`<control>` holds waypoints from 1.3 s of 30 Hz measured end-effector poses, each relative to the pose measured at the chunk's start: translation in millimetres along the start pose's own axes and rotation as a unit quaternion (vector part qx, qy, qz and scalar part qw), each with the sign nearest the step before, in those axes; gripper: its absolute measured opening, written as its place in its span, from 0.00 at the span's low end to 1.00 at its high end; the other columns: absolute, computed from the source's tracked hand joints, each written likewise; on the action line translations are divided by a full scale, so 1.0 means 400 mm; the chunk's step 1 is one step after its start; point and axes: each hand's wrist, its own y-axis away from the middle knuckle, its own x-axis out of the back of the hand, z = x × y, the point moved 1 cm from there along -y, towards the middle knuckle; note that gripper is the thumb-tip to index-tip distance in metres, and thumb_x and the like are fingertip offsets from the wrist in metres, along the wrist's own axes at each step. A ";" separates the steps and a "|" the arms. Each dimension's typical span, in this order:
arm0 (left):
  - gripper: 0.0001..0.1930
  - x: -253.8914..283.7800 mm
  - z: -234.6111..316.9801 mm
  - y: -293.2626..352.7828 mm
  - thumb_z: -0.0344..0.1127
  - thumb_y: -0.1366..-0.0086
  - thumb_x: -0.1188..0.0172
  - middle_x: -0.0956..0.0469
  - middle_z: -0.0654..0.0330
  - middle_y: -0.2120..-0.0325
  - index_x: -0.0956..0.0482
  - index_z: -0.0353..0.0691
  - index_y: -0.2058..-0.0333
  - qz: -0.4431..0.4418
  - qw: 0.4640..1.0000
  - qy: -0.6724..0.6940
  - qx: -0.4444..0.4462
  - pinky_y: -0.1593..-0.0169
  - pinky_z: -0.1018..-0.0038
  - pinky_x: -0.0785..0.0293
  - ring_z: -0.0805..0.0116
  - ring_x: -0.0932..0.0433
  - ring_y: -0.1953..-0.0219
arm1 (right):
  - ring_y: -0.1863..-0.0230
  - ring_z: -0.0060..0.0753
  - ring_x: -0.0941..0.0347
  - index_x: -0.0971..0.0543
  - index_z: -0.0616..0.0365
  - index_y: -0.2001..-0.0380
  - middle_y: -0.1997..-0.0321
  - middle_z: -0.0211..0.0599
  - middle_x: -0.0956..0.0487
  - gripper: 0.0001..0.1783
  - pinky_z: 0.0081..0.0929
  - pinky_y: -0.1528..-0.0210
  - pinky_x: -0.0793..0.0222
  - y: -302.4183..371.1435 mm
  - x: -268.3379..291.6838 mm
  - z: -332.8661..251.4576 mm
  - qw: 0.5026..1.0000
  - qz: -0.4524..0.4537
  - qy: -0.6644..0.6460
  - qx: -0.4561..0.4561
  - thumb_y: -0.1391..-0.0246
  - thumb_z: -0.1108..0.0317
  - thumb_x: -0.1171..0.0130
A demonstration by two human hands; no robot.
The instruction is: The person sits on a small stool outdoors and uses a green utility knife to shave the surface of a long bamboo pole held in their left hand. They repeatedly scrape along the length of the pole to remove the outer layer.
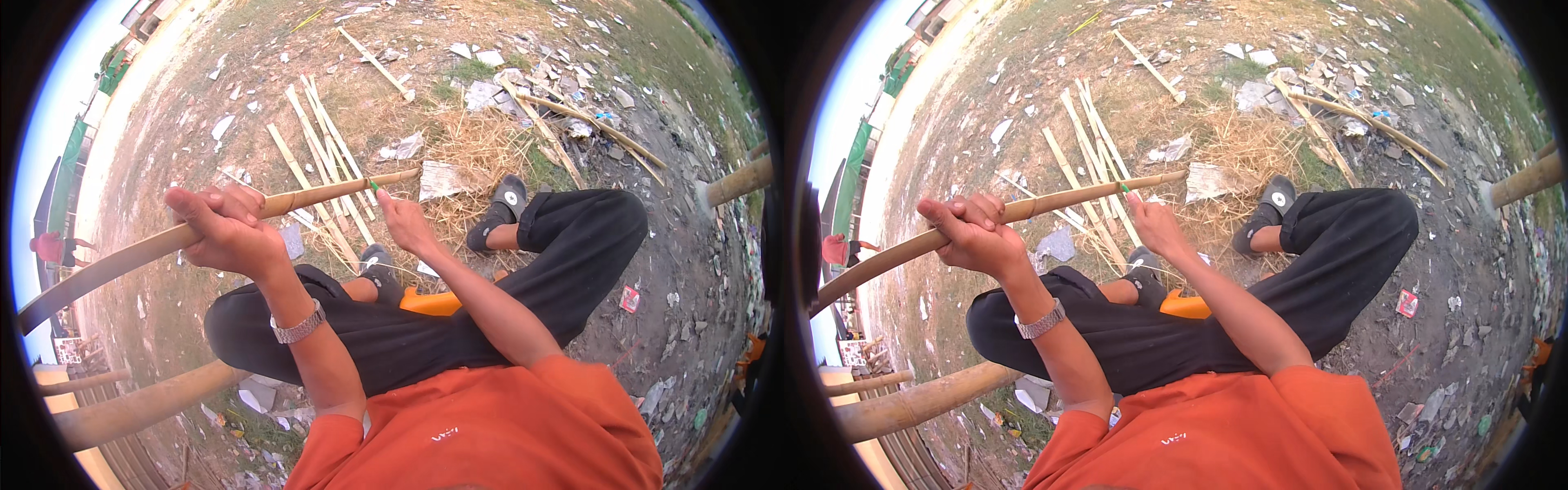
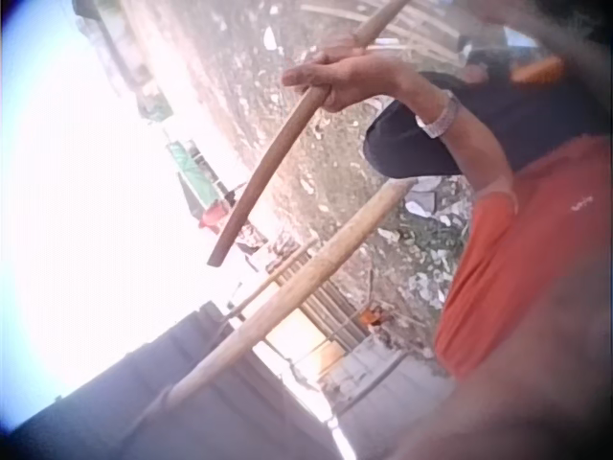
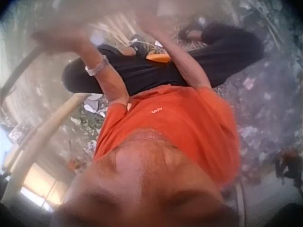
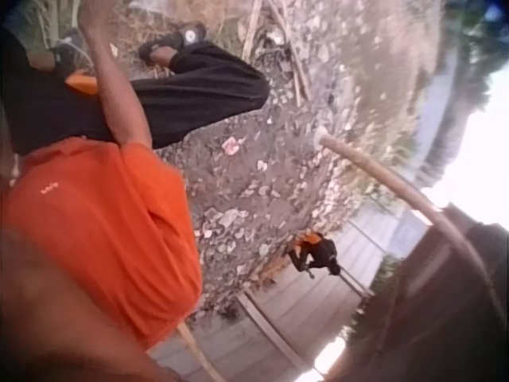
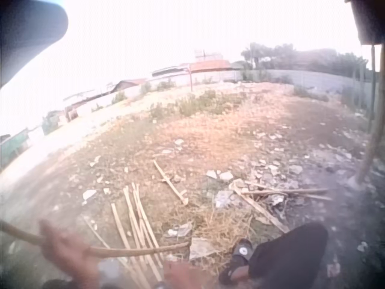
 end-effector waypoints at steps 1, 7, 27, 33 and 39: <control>0.22 0.004 0.000 -0.001 0.50 0.32 0.46 0.48 0.71 0.95 0.37 0.45 0.82 0.009 1.000 -0.005 -0.004 0.87 0.79 0.52 0.81 0.49 0.94 | 0.70 0.62 0.28 0.26 0.69 0.79 0.76 0.62 0.25 0.38 0.52 0.61 0.36 -0.009 -0.020 0.027 0.998 0.041 0.018 0.033 0.36 0.43 0.65; 0.23 0.026 -0.009 -0.021 0.50 0.32 0.47 0.47 0.69 0.96 0.40 0.44 0.82 0.021 1.000 0.001 0.000 0.88 0.79 0.51 0.81 0.49 0.94 | 0.68 0.65 0.26 0.23 0.67 0.77 0.76 0.62 0.24 0.36 0.48 0.62 0.30 -0.037 -0.073 0.085 0.979 0.117 0.156 0.053 0.36 0.45 0.65; 0.22 -0.135 -0.052 -0.100 0.47 0.33 0.44 0.42 0.68 0.94 0.37 0.44 0.82 -0.089 0.996 0.010 0.023 0.85 0.78 0.45 0.79 0.45 0.94 | 0.83 0.39 0.39 0.30 0.67 0.77 0.85 0.49 0.34 0.30 0.40 0.76 0.41 -0.090 -0.001 0.045 0.966 0.122 -0.051 0.224 0.34 0.50 0.62; 0.22 -0.142 -0.078 -0.124 0.49 0.35 0.41 0.44 0.69 0.94 0.36 0.45 0.82 -0.080 0.996 0.019 0.026 0.85 0.79 0.48 0.80 0.46 0.93 | 0.67 0.60 0.25 0.23 0.69 0.79 0.76 0.63 0.24 0.43 0.49 0.59 0.33 -0.207 0.007 0.223 0.993 0.077 0.059 -0.063 0.39 0.37 0.67; 0.21 -0.137 -0.080 -0.127 0.49 0.34 0.43 0.45 0.70 0.94 0.36 0.44 0.81 -0.095 0.995 0.004 0.010 0.84 0.79 0.50 0.80 0.47 0.92 | 0.60 0.65 0.25 0.19 0.67 0.72 0.72 0.67 0.23 0.41 0.51 0.52 0.31 -0.207 0.013 0.282 0.971 0.099 0.185 -0.113 0.38 0.38 0.66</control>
